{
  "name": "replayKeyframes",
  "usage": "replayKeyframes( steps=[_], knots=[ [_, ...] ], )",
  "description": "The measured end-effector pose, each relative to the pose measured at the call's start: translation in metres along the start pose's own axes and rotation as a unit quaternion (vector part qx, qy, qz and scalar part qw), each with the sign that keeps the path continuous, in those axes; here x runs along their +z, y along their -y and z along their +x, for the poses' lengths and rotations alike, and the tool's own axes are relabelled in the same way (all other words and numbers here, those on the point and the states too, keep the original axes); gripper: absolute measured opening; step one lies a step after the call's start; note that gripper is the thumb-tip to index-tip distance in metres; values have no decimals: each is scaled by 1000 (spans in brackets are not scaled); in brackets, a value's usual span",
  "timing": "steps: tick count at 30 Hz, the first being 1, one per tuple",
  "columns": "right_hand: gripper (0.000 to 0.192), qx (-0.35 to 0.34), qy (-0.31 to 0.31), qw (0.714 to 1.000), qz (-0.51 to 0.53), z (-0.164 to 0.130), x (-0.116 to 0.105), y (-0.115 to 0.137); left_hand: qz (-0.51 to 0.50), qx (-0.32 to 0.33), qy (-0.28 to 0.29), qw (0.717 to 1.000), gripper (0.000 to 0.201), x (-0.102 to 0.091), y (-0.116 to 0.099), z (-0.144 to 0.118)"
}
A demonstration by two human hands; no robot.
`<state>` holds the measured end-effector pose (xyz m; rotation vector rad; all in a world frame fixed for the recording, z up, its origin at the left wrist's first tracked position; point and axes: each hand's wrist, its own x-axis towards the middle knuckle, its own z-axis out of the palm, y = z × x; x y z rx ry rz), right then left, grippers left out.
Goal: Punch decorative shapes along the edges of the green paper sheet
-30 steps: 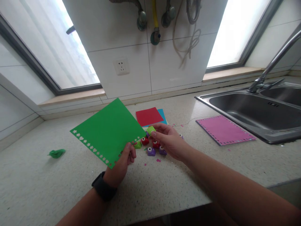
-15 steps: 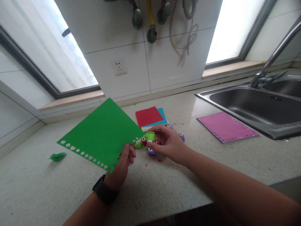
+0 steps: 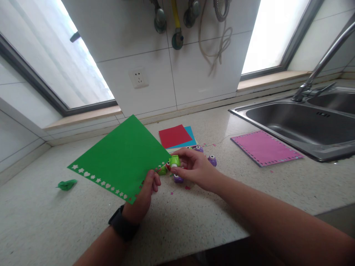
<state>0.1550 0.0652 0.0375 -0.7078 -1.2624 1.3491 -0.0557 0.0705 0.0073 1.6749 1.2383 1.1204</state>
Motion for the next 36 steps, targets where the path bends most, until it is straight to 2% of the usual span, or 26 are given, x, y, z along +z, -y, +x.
replayKeyframes(
  steps=[8,15,24,36],
  knots=[
    [24,35,26,999,14,4,-2,3,33,-7,8,999,52,0,-3,-2],
    [28,58,26,998,19,6,-3,-3,66,5,22,998,47,-1,-15,-3],
    [30,75,18,997,12,6,-1,-4,63,14,32,997,49,-1,-12,-1],
    [31,77,12,997,3,6,-2,-6,67,23,14,997,47,0,-20,-2]
  ],
)
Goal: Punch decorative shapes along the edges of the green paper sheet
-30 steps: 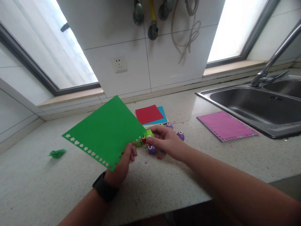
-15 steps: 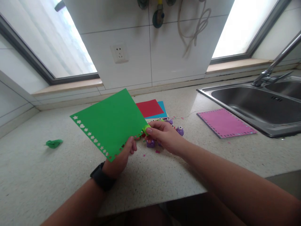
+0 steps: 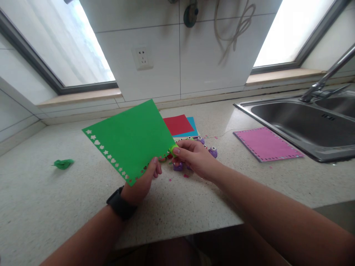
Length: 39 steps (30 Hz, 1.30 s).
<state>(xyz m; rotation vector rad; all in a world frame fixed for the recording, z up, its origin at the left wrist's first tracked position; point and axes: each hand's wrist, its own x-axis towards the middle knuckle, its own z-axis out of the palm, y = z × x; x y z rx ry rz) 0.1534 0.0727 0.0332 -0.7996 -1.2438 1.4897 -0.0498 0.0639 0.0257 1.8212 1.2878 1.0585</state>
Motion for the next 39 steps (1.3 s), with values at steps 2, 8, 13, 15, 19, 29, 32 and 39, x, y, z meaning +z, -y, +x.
replayKeyframes(
  steps=[2,8,13,15,19,29,32,39],
  knots=[
    [32,1,1,1000,-3,0,-1,0,-2,-1,-1,1000,47,0,1,0],
    [32,3,2,1000,2,0,0,0,1,-10,-4,1000,47,0,2,0],
    [31,6,2,1000,0,-1,2,2,14,0,3,1000,46,0,-3,0],
    [30,4,0,1000,3,-1,3,3,21,-1,6,1000,47,0,-5,0],
    [29,5,5,1000,4,-1,3,4,24,5,9,1000,47,0,-5,1],
    [31,0,12,1000,-13,-1,2,4,29,0,23,999,45,-1,-7,0],
    [30,-4,15,1000,-17,0,2,4,27,-3,25,999,44,0,-8,-1],
    [29,-10,15,1000,-15,0,2,2,26,2,28,999,44,-1,-8,0]
  ],
)
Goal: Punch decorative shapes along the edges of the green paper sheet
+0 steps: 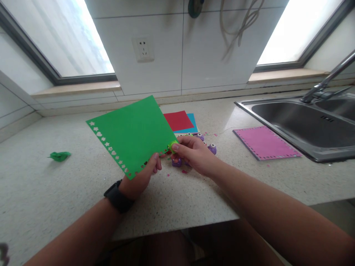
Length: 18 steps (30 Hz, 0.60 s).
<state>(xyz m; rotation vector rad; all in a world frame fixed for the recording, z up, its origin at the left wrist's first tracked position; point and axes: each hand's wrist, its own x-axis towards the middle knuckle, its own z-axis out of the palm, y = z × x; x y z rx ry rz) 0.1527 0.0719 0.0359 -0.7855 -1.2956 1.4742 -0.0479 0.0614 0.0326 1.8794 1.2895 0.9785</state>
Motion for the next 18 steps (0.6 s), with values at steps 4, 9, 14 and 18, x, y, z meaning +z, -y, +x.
replayKeyframes(
  steps=[4,9,14,18],
  knots=[
    [29,0,-1,1000,0,-1,1,1,14,7,2,1000,44,-1,2,0],
    [29,1,-1,1000,-3,0,1,1,-3,4,4,1000,43,0,2,1],
    [31,11,-7,1000,-1,0,1,-1,-6,0,8,1000,42,0,2,0],
    [31,16,-9,1000,2,0,1,0,-2,5,8,1000,44,0,3,0]
  ],
)
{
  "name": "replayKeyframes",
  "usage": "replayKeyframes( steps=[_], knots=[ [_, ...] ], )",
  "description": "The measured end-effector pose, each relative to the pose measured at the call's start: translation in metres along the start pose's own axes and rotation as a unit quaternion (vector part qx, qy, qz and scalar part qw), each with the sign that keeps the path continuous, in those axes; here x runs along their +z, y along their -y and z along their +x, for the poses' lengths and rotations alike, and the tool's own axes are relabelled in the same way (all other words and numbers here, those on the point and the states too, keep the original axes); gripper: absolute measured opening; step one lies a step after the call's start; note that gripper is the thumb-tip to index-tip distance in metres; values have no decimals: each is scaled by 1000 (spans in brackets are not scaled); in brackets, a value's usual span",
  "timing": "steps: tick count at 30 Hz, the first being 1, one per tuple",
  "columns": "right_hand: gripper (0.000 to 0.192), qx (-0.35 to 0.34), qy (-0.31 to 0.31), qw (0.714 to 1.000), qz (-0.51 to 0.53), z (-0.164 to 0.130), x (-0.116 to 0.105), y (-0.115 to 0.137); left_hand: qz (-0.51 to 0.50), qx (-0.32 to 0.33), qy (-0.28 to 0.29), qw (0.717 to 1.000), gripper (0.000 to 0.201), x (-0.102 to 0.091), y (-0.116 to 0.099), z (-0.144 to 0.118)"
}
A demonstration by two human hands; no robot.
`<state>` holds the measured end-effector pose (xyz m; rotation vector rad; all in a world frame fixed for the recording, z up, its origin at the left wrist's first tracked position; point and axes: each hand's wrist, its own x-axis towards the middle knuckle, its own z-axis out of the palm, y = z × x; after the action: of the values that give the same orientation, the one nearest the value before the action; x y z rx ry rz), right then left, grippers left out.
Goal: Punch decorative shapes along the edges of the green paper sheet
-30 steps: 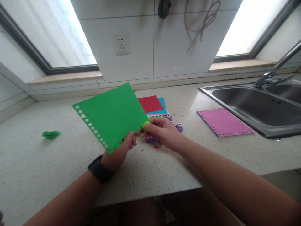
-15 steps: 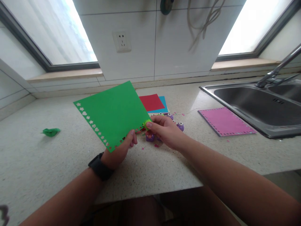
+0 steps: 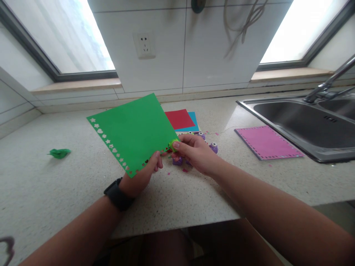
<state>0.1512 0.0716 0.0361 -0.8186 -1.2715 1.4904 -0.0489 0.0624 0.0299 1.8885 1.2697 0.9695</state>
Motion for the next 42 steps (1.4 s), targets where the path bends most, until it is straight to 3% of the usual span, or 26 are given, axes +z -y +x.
replayKeyframes(
  steps=[42],
  knots=[
    [33,2,3,1000,14,0,1,1,-2,-6,0,1000,43,0,-4,0]
  ],
)
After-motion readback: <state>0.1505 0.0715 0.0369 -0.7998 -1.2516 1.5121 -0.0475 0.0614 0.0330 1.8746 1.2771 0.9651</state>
